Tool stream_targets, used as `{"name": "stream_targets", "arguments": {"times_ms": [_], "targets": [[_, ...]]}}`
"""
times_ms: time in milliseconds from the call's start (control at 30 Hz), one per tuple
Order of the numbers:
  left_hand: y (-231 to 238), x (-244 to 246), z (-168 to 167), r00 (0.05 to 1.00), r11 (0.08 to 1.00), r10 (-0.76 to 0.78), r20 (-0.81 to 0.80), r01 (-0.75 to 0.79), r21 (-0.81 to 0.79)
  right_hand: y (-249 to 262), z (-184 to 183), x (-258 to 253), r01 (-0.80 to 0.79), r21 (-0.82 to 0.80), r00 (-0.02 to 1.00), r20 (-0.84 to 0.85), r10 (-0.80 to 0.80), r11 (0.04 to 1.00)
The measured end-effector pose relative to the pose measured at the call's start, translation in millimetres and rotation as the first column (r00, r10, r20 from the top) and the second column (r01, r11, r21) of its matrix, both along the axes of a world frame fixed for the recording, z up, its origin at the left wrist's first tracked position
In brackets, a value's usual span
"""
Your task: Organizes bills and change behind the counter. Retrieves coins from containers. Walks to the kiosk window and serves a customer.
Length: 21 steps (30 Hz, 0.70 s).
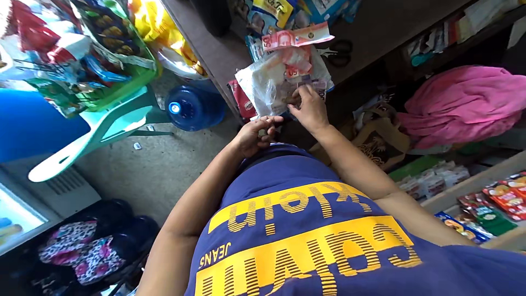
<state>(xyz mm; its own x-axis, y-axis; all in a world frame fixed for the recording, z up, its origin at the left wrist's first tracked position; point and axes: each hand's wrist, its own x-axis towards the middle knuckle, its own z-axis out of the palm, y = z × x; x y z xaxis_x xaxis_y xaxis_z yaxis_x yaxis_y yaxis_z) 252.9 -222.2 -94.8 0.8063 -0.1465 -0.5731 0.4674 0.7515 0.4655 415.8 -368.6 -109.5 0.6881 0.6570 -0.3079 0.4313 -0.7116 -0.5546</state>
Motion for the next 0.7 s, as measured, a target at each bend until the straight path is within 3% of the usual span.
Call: {"name": "stream_targets", "arguments": {"times_ms": [100,367,467,567,600,700], "targets": [[0,0,0,1.0,1.0,-0.009,0.005,0.009,0.013,0,0,-2,0.072,0.044,0.997,-0.038,-0.07,0.996],[-1,6,8,0.998,1.0,-0.019,-0.053,0.019,0.003,-10,4,-4,0.084,0.167,0.991,-0.115,-0.065,0.982],[-3,9,11,0.993,0.999,-0.043,-0.114,0.046,0.021,-17,27,-10,0.102,0.295,0.949,-0.315,-0.004,0.95],[-7,14,17,0.984,0.998,-0.053,-0.173,0.055,0.005,-20,52,-15,0.132,0.364,0.828,-0.551,0.099,0.922],[-7,15,16,0.986,0.998,-0.067,-0.155,0.068,-0.003,-20,53,-14,0.104,0.362,0.86,-0.5,0.099,0.926],[-8,15,8,0.993,0.995,-0.088,-0.083,0.091,0.031,-16,32,-4,-0.002,0.25,0.994,-0.109,0.031,0.968]]}}
